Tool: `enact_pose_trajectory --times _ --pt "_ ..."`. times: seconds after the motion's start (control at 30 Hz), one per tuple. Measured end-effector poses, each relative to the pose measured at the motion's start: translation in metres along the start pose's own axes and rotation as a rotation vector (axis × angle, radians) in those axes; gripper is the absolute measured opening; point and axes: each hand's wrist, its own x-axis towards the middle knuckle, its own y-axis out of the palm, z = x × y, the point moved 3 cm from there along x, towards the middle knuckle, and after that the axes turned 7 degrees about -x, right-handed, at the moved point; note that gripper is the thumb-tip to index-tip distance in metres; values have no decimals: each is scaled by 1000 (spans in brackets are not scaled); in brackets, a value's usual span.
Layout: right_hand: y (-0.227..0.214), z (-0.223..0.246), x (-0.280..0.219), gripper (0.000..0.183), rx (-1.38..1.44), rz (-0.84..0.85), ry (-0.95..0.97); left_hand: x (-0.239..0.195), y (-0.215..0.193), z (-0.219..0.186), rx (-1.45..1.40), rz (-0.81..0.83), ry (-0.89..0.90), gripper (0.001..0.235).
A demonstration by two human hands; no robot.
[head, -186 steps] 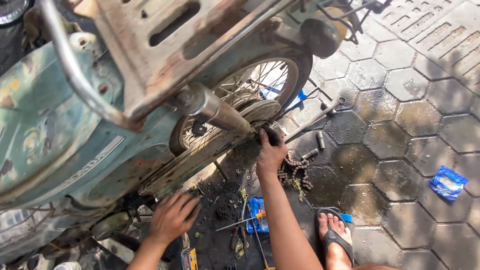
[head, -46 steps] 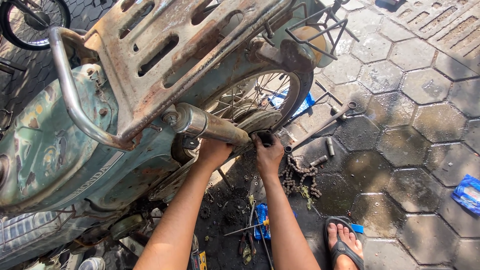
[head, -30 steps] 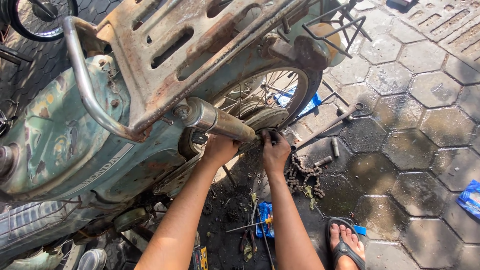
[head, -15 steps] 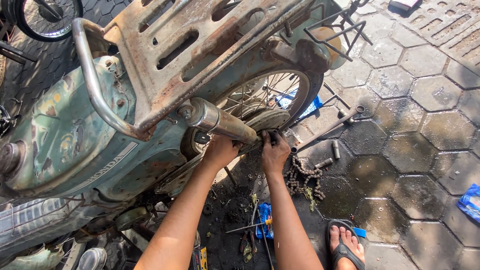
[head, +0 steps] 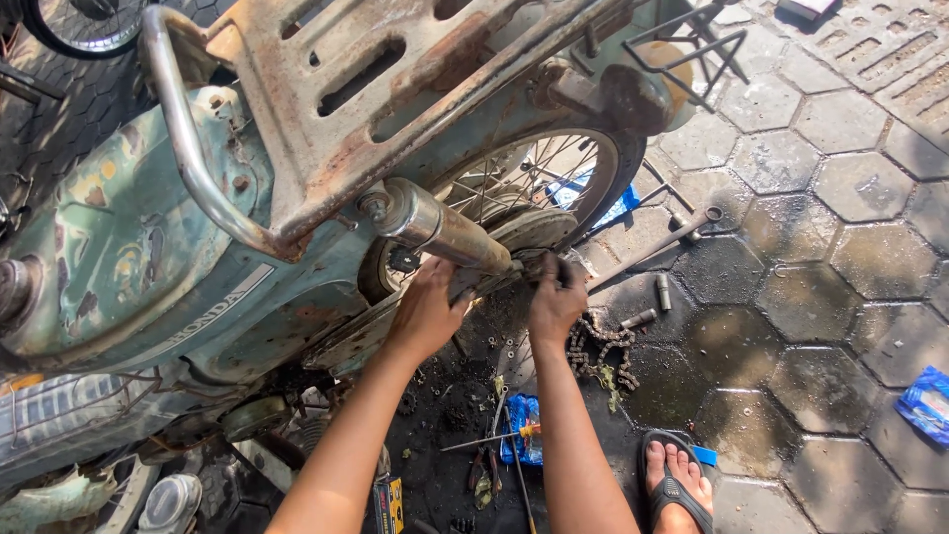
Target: The person works on the rear chain and sprocket area of a motorcycle, using a screwdriver to scrape a metal part and then using a wrench to tighten a bolt near the rear wheel. The person handles the chain and various tools while sitting on the ground.
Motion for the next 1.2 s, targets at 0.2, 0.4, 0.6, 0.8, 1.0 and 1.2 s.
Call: enact_pose_trajectory --times 0.2,0.4,0.6,0.8,1.0,1.2 --pt "-7 -97 -11 26 -139 -15 99 -114 -66 -26 -149 81 -41 79" --pt "3 -175 -71 20 -461 342 -18 -194 -81 -3 -397 241 -22 50" --pt "33 -234 -95 21 -648 522 -113 -208 -76 31 -232 532 -91 60" --pt "41 -221 -99 20 -701 633 -288 -210 -81 72 -144 646 -346 62" --pt "51 -230 -103 19 -886 706 -325 -208 -81 94 -135 569 -386 64" --pt "64 -235 -103 26 -946 717 -217 -204 -76 96 -82 603 -419 66"
